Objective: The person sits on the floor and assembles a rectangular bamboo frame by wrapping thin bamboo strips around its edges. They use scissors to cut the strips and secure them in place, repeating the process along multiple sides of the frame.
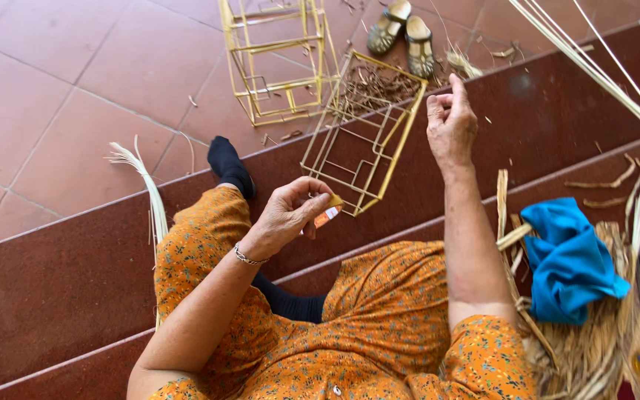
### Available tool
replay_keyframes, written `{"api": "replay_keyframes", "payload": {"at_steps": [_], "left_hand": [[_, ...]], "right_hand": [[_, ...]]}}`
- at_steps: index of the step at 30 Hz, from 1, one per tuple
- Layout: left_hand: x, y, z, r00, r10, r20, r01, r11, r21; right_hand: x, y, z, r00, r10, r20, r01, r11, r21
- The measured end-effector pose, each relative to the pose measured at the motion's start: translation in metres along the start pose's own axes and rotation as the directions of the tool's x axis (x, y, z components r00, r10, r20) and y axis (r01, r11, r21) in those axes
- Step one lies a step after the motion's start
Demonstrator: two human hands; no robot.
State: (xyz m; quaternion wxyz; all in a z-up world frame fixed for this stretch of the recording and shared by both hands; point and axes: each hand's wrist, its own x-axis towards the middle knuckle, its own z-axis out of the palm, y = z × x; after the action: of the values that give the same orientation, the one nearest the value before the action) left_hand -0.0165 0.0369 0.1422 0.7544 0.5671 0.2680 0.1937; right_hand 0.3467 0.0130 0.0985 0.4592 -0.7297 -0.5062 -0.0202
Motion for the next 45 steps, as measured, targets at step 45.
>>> {"api": "replay_keyframes", "payload": {"at_steps": [45], "left_hand": [[0.016, 0.052, 0.030, 0.925, 0.276, 0.263, -0.378, 0.584, 0.718]], "right_hand": [[-0.190, -0.095, 0.037, 0.890, 0.448, -0.087, -0.326, 0.756, 0.567]]}}
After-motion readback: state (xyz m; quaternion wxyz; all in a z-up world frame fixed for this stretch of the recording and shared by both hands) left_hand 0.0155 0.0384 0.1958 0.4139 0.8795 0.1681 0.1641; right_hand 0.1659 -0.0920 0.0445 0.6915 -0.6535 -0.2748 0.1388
